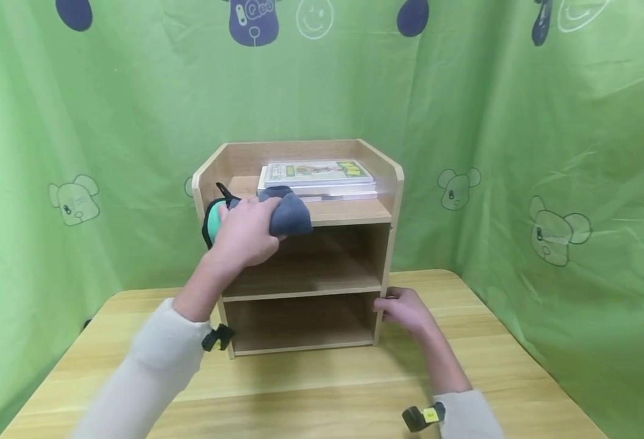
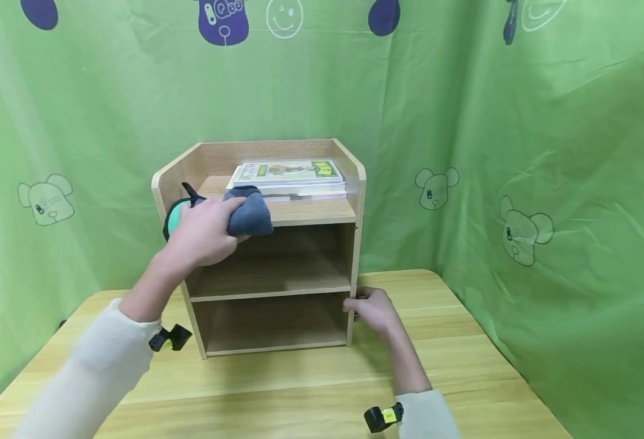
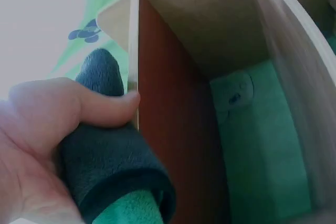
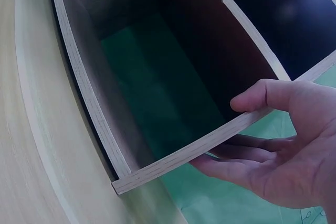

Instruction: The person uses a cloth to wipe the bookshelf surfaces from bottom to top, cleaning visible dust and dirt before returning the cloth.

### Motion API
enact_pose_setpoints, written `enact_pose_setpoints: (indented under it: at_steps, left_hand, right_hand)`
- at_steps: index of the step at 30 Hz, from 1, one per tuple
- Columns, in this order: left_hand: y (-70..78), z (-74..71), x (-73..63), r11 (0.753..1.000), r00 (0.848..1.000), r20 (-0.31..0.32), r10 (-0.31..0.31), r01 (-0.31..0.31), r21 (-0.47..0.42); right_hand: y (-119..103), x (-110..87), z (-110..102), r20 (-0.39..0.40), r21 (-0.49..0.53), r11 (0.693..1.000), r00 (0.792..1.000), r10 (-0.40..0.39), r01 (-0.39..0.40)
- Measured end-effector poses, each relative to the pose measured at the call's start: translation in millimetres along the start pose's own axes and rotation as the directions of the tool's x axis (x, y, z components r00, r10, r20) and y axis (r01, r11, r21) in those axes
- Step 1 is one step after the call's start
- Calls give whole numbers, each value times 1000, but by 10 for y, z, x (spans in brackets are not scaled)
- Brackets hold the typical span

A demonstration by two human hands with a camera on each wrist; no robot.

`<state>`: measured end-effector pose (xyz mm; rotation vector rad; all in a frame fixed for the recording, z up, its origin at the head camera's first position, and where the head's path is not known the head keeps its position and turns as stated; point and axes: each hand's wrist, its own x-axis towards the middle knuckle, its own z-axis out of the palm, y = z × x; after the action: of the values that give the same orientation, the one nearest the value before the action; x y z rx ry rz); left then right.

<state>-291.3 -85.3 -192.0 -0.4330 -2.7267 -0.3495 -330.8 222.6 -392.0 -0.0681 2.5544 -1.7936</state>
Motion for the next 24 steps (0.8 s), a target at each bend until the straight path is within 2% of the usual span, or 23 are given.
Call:
enact_pose_setpoints:
  at_steps: [4,10,17,21,24]
  left_hand:
    - [200,89,75,1000,1000,-2,7,-7,8]
    - [680,277,244,998,998,-3,55,-55,44]
    - [1207,447,454,996,999,43,31,-35,81]
    - [1335,460,509,993,999,52,13,-19,116]
    - [1305,465,521,990,998,34,44,-48,136]
  right_hand:
    - [-4,6,11,0,12,1000,1000,2,-2]
    - [-14,-15,20,-5,12,1000,1000,-3,3]
    - [-14,-30,30,2,29,1000,1000,-10,10]
    - [-16,-20,26,-5,36,999,1000,-1,1]
    - [-27,-19,5,-2,27,1000,1000,-3,3]
